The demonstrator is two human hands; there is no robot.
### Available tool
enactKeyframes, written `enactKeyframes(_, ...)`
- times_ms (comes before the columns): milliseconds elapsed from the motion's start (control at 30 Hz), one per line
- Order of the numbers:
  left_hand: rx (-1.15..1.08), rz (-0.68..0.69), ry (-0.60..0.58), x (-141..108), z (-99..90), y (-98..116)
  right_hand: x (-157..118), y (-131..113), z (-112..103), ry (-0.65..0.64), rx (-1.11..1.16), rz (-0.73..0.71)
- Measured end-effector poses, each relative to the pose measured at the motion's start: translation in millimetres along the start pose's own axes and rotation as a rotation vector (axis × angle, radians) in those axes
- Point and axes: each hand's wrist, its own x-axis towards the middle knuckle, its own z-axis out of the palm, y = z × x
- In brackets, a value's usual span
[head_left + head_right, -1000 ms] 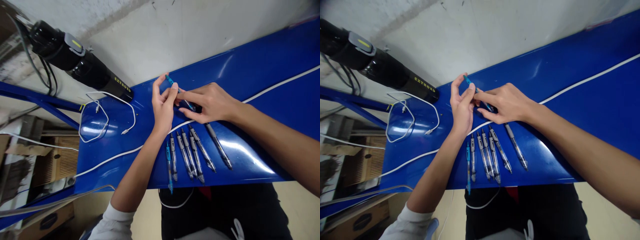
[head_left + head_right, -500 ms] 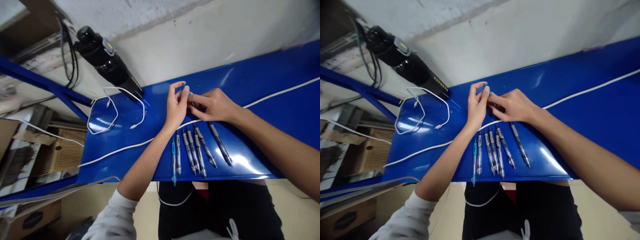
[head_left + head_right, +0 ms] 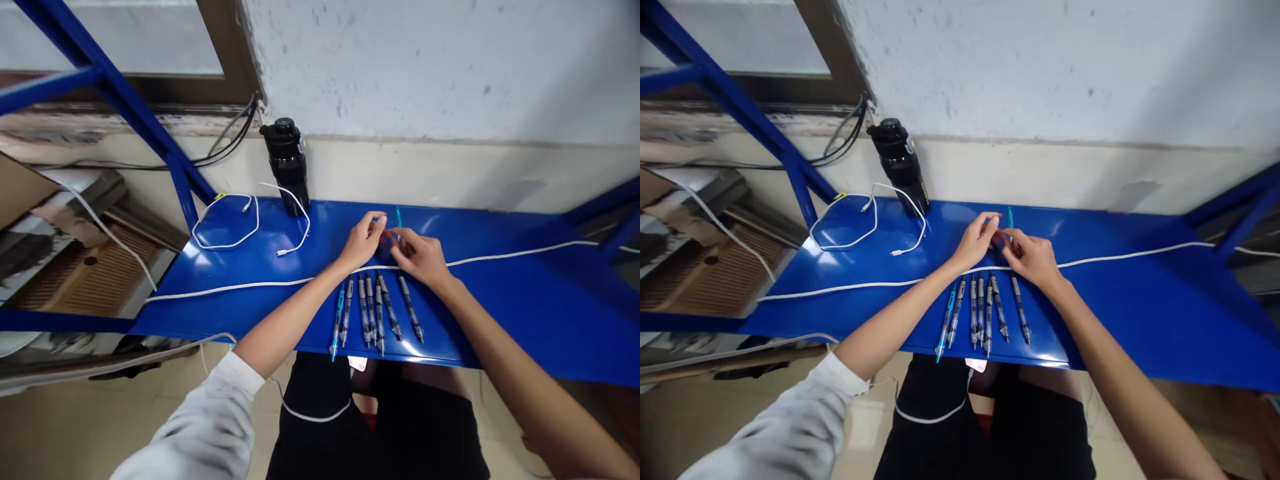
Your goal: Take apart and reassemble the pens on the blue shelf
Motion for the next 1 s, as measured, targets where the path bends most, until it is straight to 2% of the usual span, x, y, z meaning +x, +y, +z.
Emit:
enactKeyframes(100, 0.019, 0.021, -0.106, -2, 1.7, 4, -36, -12, -29, 0.061, 0.020, 0.161)
enactKeyframes(233, 0.056, 0.042, -0.158, -2, 3.9, 5, -93, -32, -58, -0.118, -0.007, 0.338)
enactKeyframes(300, 0.065, 0.050, -0.166, -2, 4.3, 4, -115, -41, -62, -0.165, -0.060, 0.377)
enactKeyframes(400, 0.071, 0.057, -0.171, -2, 4.0, 3, -132, -50, -59, -0.151, -0.131, 0.361)
enactKeyframes(567, 0.084, 0.057, -0.175, -1, 3.9, 0, -126, -66, -49, -0.049, -0.101, 0.301)
enactKeyframes(700, 0.083, 0.064, -0.186, -1, 4.9, 1, -111, -92, -41, 0.097, -0.128, 0.265)
enactKeyframes(867, 0.073, 0.070, -0.184, -1, 4.9, 2, -93, -130, -16, 0.020, -0.078, 0.254)
enactKeyframes(1000, 0.068, 0.074, -0.189, -1, 4.7, 0, -85, -140, 5, -0.035, -0.128, 0.237)
